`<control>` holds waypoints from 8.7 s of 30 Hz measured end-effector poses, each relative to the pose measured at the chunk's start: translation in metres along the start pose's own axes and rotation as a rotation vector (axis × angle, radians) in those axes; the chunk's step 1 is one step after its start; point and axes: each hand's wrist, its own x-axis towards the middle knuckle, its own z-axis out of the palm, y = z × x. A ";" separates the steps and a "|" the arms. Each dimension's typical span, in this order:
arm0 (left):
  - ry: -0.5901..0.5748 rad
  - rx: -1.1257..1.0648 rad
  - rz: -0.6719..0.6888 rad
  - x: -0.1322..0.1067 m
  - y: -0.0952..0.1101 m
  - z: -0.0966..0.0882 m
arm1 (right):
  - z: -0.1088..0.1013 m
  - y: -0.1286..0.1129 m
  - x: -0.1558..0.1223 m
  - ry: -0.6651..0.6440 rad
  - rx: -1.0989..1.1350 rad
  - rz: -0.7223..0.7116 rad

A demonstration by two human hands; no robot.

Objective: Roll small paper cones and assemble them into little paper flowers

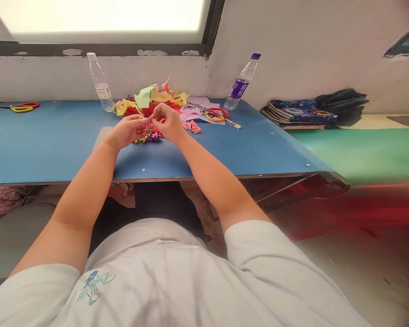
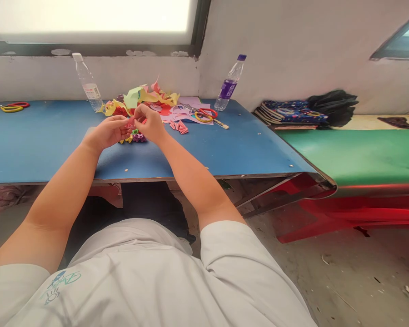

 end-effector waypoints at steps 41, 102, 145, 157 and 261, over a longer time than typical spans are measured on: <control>0.023 -0.057 0.009 -0.005 0.007 0.011 | -0.001 -0.002 -0.001 0.031 -0.012 -0.012; -0.033 -0.005 0.025 0.002 0.000 0.002 | 0.004 0.031 0.006 -0.008 0.032 -0.115; -0.004 -0.005 -0.011 0.005 -0.001 0.000 | -0.002 0.014 0.002 -0.039 -0.071 -0.112; -0.012 -0.017 0.015 0.002 0.001 0.002 | -0.003 0.015 0.001 -0.047 -0.090 -0.113; 0.093 0.837 0.421 0.017 -0.014 -0.007 | -0.011 -0.006 -0.005 -0.296 -0.205 0.030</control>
